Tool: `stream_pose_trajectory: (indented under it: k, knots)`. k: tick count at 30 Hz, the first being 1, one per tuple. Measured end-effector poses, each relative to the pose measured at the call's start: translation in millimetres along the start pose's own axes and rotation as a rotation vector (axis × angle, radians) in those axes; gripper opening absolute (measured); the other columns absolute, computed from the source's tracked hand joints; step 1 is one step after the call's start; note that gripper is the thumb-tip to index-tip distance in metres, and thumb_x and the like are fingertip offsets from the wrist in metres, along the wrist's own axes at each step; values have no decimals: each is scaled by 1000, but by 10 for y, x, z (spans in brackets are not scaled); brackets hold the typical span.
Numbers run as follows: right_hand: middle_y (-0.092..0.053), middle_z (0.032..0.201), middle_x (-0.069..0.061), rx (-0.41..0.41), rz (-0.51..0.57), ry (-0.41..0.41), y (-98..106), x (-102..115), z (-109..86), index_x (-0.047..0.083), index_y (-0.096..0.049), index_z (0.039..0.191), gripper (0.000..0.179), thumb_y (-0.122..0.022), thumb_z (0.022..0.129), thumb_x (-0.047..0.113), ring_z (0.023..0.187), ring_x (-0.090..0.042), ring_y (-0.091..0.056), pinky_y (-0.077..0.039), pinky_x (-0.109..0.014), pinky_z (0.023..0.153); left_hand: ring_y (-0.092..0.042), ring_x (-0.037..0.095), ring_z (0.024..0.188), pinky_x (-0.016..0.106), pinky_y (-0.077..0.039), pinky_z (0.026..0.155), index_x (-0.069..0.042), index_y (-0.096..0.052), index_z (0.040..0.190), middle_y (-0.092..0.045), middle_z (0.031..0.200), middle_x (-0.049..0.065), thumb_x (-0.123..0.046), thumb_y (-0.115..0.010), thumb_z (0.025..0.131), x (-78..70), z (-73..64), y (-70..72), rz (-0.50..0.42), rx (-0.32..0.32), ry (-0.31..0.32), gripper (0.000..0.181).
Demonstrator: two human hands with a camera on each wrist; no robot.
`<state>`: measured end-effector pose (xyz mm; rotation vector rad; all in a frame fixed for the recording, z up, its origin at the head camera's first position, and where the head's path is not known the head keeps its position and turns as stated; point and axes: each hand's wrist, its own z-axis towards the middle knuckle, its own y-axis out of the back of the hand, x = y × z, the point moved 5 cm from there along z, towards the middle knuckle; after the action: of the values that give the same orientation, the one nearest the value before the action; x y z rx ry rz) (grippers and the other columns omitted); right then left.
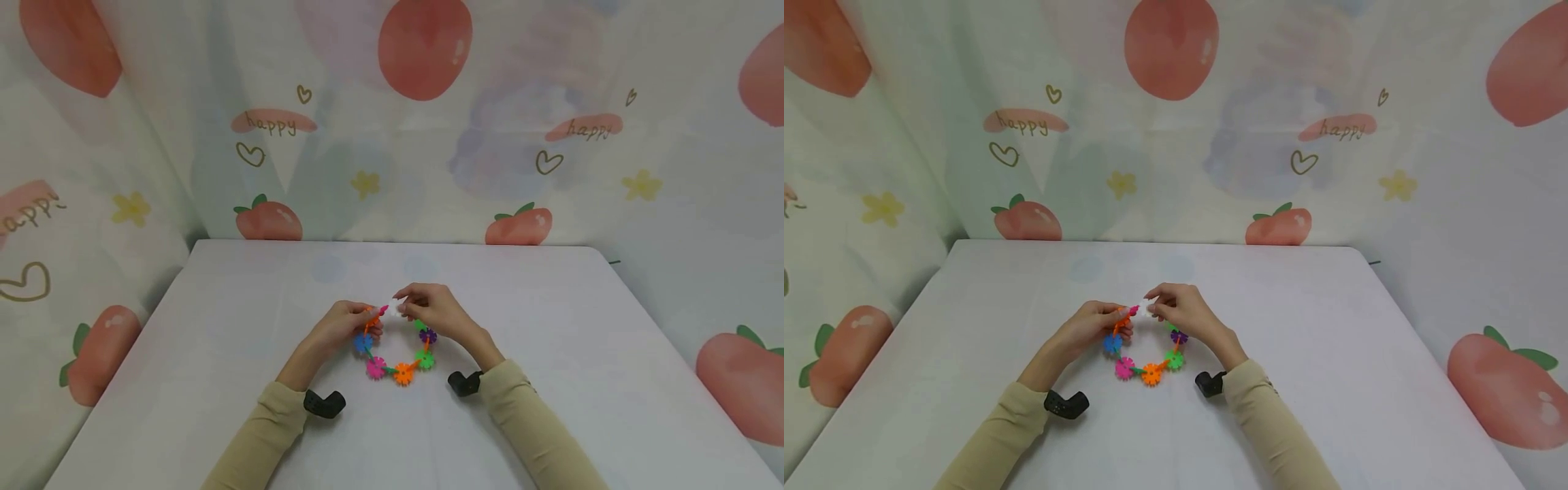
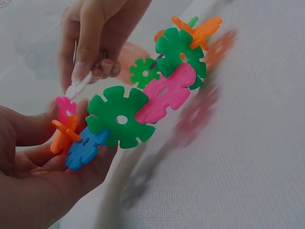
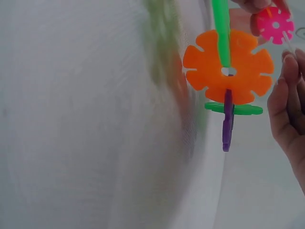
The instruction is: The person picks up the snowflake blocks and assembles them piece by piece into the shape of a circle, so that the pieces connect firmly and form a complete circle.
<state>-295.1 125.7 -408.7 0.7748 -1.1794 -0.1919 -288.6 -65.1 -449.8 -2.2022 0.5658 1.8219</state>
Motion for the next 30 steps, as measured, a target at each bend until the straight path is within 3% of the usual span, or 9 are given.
stream_pose_trajectory:
  k: [10,23,30]
  knots:
    - [-77,95,-7,-18,13,-20,-20,-51,0,6,-75,117,20,-67,99,10,78,-19,-70,-59,-25,73,-71,14,81,31,-59,93,12,-68,118,-74,86,6,-19,-57,106,11,-3,1,24,-4,-7,34]
    - [-77,105,-12,49,106,-72,-66,-64,68,6,-77,118,21,-68,100,12,79,-30,-66,-55,-30,68,-70,16,75,31,-61,87,12,-71,113,-73,81,6,-17,-62,104,-5,31,4,28,-19,7,31]
    - [-77,105,-8,30,15,-61,17,-46,40,8,-74,123,27,-69,100,20,87,-26,-70,-60,-36,79,-72,19,79,37,-58,97,9,-69,115,-75,86,9,-20,-60,105,19,42,11,35,-18,12,32]
